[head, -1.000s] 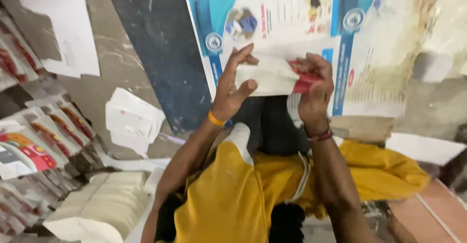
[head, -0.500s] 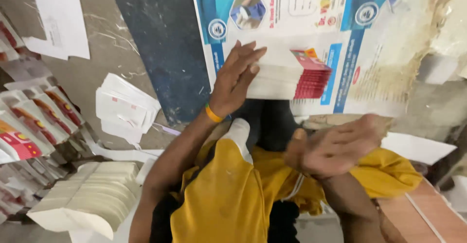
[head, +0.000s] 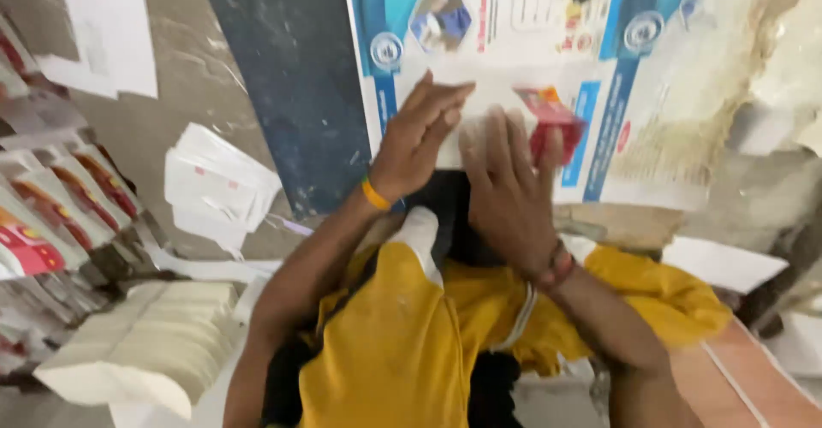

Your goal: The recorder is folding, organizing, and stacking printed paper envelopes or flyers.

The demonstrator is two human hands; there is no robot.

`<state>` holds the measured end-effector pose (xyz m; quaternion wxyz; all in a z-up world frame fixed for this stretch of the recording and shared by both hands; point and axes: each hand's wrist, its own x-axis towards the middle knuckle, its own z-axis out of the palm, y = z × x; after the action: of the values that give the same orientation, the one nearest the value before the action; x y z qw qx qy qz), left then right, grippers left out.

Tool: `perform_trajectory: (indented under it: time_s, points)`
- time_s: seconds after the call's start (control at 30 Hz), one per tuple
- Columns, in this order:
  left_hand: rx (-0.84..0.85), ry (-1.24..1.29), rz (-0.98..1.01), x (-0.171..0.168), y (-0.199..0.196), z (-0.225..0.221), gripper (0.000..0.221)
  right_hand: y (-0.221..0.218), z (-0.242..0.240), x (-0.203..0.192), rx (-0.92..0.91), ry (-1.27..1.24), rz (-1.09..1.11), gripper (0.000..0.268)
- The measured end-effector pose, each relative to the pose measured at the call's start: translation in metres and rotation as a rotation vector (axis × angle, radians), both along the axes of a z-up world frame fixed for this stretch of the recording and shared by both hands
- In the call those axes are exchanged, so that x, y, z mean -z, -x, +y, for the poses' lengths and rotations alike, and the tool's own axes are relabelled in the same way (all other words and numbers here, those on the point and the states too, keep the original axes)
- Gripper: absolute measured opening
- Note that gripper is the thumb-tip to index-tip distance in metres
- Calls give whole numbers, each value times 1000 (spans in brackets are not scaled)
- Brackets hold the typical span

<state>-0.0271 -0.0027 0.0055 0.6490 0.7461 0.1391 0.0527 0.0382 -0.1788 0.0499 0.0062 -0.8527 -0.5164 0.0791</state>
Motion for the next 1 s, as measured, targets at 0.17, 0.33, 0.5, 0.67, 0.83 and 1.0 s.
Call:
perform_trajectory:
  time_s: [0.17,0.33,0.5,0.67,0.83,1.0]
  points:
    - [-2,-14,-23,7,3,7,29,-47,4,-25,121,-222,276,50]
    - [18,54,-38,7,8,-10,32,-85,-11,-21,164,-209,601,31]
    - [-4,96,-13,5,8,-6,34,-96,4,-30,172,-143,847,30]
    - [17,95,-58,6,2,-4,36,-103,6,-25,54,-113,760,26]
    - [16,130,-1,8,10,-9,38,-94,22,-35,-158,-188,618,33]
    - [-69,399,-23,3,9,-10,45,-76,46,-20,-199,-121,382,43]
